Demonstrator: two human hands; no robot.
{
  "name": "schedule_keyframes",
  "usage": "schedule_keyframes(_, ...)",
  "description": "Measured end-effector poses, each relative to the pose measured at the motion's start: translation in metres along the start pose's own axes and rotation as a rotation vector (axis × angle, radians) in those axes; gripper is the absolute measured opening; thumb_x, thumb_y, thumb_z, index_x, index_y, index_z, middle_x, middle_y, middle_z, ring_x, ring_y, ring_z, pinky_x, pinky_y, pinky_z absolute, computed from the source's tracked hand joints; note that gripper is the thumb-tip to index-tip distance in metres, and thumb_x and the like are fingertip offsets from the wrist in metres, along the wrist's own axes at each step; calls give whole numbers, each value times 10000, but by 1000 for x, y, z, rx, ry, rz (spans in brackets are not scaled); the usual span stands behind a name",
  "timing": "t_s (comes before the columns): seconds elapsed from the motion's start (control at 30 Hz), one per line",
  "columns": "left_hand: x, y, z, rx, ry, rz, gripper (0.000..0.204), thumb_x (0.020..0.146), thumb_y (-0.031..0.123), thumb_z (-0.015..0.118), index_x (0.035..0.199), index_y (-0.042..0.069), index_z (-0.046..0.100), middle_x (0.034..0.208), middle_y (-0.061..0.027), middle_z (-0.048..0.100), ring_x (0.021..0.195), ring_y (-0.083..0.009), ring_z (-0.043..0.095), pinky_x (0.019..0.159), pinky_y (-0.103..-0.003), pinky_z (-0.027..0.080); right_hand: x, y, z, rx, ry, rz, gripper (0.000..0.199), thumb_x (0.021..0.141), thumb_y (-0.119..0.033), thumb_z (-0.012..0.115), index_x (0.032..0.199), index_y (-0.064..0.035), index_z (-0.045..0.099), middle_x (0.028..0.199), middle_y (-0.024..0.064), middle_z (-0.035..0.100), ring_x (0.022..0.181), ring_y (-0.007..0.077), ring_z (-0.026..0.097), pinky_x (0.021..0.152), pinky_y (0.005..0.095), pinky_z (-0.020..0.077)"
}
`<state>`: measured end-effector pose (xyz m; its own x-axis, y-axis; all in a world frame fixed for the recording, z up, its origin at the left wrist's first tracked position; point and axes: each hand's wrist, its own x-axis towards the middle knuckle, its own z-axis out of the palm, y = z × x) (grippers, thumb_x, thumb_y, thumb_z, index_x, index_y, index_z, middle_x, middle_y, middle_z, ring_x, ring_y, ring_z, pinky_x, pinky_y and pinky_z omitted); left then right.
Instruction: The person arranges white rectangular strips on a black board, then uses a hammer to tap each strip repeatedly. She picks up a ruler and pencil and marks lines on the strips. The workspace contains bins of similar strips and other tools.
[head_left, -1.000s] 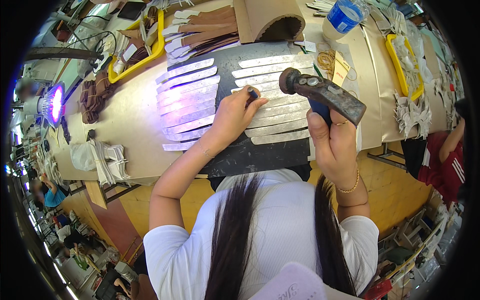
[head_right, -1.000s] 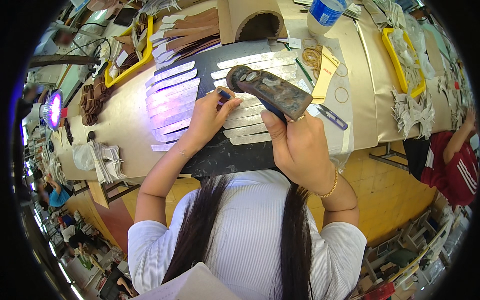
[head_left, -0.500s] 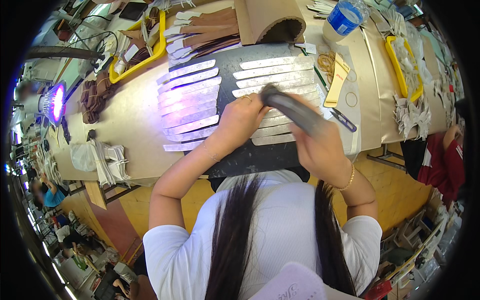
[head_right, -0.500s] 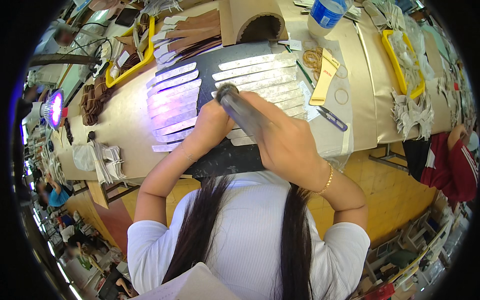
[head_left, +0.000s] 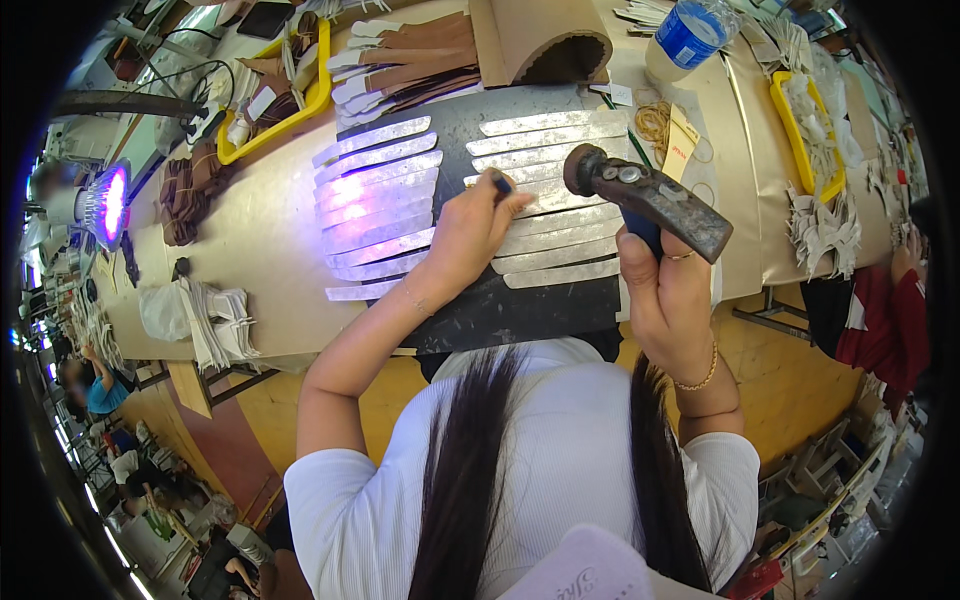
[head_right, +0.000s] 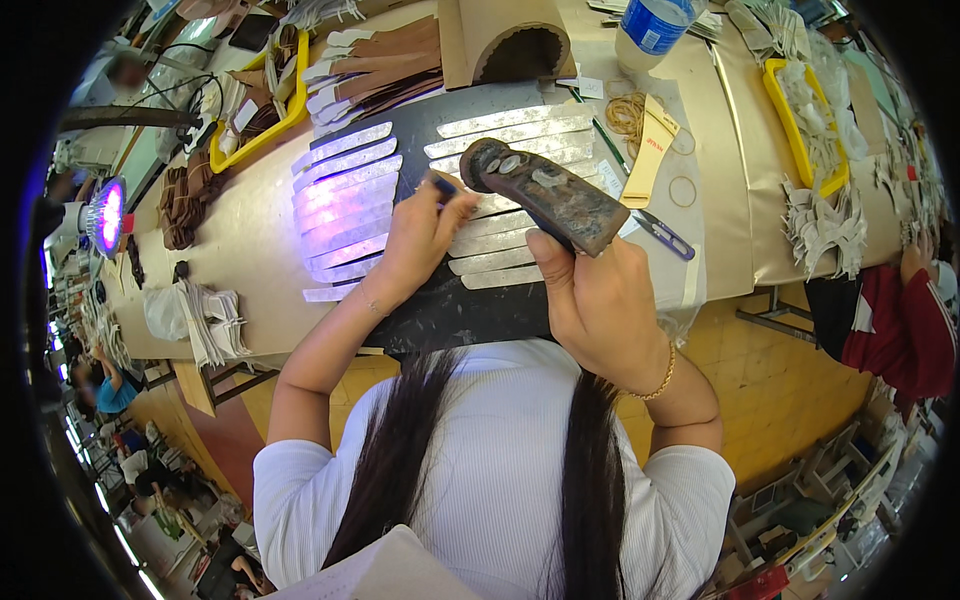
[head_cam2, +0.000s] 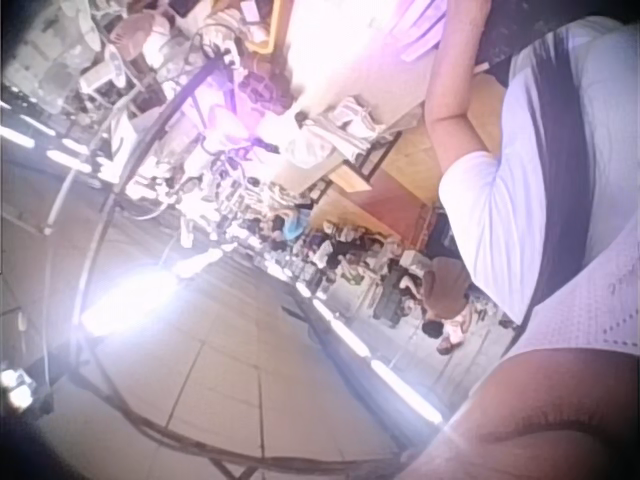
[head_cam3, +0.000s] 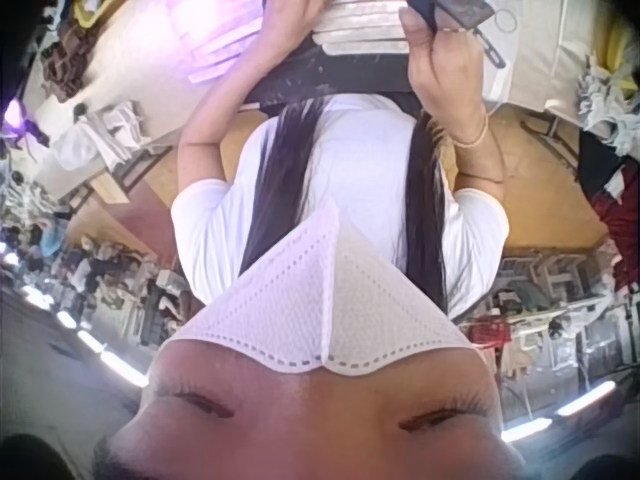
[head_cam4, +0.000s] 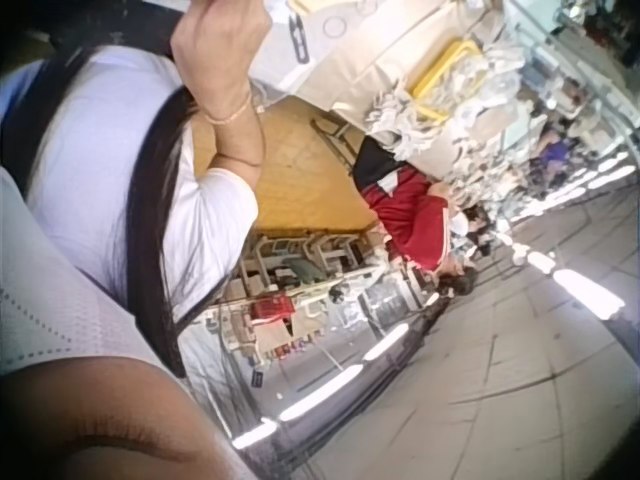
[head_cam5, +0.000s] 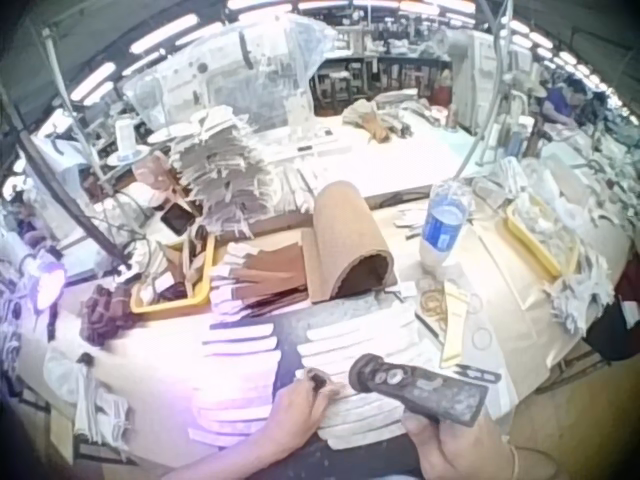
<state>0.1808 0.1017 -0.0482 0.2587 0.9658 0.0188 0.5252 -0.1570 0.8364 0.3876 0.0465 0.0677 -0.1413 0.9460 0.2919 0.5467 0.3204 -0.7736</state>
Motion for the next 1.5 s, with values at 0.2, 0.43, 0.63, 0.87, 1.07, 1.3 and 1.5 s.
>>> schedule_keyframes(0.2,-2,9,-6,-46,-29,-60,305,944,292,682,965,2,587,765,-215,640,721,-388,653,637,-429,496,-2,1,-1,-1,-6,-1,187,997,-135,581,1078,30,612,784,196,645,615,397,599,543,435,452)
schedule_keyframes(0.43,-13,16,-9,24,-69,18,236,931,246,718,973,22,657,692,-68,651,617,-128,608,577,-275,474,-5,3,0,3,-6,-2,192,991,-136,592,1089,28,615,758,184,631,597,368,600,535,429,451)
schedule_keyframes(0.63,-15,7,-2,-18,-54,10,249,926,262,723,971,25,660,722,-90,681,619,-158,636,585,-289,487,-5,6,3,-19,46,-79,191,986,-141,601,1075,27,613,754,179,628,585,368,593,528,428,452)
schedule_keyframes(0.87,-14,8,-1,14,-38,45,248,926,258,722,961,21,658,716,-103,684,612,-179,649,583,-309,494,-8,5,1,-27,26,-58,187,983,-136,603,1078,24,613,757,179,623,592,367,599,529,428,455)
schedule_keyframes(1.07,-14,12,0,105,-38,81,255,898,245,745,969,18,655,708,-130,654,626,-245,643,596,-333,487,-6,3,-1,-21,12,-50,190,969,-112,610,1099,26,609,815,190,632,618,369,610,544,429,465)
schedule_keyframes(1.3,-16,17,6,57,30,317,237,893,224,714,981,30,611,838,-144,656,759,-337,658,665,-412,521,-16,2,2,278,-49,-103,410,905,-14,601,1310,5,545,1177,220,643,895,387,674,703,392,552)
schedule_keyframes(1.5,-14,8,9,280,37,361,258,896,248,713,958,34,584,735,-145,631,687,-340,646,625,-421,511,-10,-9,-4,-158,-231,45,336,957,-126,589,1267,0,567,1051,188,685,784,374,675,658,419,532)
